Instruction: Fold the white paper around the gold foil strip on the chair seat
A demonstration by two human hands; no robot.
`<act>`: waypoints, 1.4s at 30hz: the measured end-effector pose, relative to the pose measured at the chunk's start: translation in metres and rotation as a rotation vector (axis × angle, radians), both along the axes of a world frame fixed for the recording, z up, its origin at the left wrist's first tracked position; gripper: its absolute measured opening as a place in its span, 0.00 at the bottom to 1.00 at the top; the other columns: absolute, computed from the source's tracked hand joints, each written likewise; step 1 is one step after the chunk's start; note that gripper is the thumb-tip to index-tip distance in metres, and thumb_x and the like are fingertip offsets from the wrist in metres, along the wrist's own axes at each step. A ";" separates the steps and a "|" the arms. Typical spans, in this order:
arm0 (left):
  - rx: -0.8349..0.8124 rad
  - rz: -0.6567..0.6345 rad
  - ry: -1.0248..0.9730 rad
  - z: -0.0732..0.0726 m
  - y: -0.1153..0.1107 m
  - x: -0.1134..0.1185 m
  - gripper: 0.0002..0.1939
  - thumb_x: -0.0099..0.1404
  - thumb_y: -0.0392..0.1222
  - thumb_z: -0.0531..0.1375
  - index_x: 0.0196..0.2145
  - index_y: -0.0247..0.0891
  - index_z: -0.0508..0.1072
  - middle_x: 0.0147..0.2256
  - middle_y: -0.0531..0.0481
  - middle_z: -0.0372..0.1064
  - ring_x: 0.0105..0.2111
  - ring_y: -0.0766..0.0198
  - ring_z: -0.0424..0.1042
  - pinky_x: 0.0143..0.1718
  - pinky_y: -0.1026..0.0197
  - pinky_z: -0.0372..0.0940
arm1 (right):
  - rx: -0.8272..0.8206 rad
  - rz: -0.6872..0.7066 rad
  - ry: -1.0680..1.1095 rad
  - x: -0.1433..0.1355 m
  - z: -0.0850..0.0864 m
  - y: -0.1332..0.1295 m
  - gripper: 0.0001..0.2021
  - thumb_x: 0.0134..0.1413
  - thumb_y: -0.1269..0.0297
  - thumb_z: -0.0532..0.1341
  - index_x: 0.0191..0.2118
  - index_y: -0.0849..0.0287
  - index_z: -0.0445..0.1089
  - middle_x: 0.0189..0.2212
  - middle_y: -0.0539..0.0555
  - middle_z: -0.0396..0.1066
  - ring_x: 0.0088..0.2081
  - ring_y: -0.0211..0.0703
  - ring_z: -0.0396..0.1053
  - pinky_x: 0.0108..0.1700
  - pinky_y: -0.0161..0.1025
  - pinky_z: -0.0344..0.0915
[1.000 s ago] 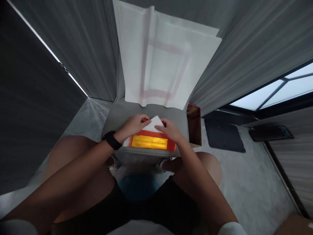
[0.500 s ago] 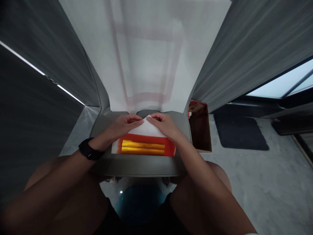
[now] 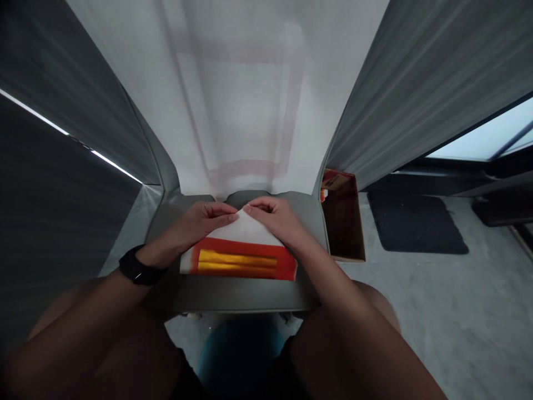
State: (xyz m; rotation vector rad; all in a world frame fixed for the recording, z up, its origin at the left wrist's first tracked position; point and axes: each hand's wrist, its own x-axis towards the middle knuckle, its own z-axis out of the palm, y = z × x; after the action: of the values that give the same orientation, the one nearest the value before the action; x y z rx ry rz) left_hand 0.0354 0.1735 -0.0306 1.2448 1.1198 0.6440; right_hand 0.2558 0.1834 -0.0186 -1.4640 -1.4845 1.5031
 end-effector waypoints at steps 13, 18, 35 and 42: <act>0.107 -0.042 0.103 0.002 -0.001 -0.004 0.22 0.65 0.62 0.64 0.39 0.41 0.84 0.36 0.49 0.81 0.36 0.58 0.77 0.35 0.60 0.71 | 0.030 -0.033 -0.034 0.002 -0.001 0.001 0.16 0.52 0.44 0.69 0.36 0.52 0.82 0.33 0.51 0.79 0.34 0.42 0.71 0.32 0.38 0.65; 0.132 0.005 0.124 -0.004 -0.002 -0.001 0.21 0.64 0.61 0.64 0.38 0.41 0.83 0.35 0.50 0.81 0.35 0.60 0.77 0.36 0.61 0.70 | -0.004 -0.054 -0.010 0.001 -0.002 0.001 0.17 0.51 0.45 0.69 0.37 0.54 0.82 0.33 0.52 0.79 0.33 0.41 0.71 0.33 0.37 0.65; 0.204 0.068 0.278 0.011 0.002 -0.007 0.20 0.64 0.60 0.64 0.34 0.40 0.82 0.30 0.52 0.76 0.30 0.63 0.70 0.28 0.65 0.61 | -0.049 0.025 -0.010 0.011 0.002 0.001 0.21 0.55 0.38 0.67 0.32 0.52 0.81 0.28 0.50 0.76 0.30 0.41 0.71 0.29 0.37 0.62; 0.232 0.156 0.315 0.022 0.000 -0.009 0.19 0.66 0.60 0.63 0.33 0.41 0.80 0.28 0.52 0.74 0.30 0.63 0.70 0.28 0.64 0.61 | -0.065 0.120 -0.062 0.021 0.012 -0.001 0.24 0.53 0.36 0.68 0.28 0.55 0.79 0.24 0.49 0.73 0.26 0.38 0.65 0.25 0.35 0.56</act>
State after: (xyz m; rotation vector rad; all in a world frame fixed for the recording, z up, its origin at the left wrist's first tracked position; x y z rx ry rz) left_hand 0.0265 0.1730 -0.0086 1.5037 1.4448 0.7273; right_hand 0.2766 0.1820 -0.0061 -1.4942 -1.5992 1.6043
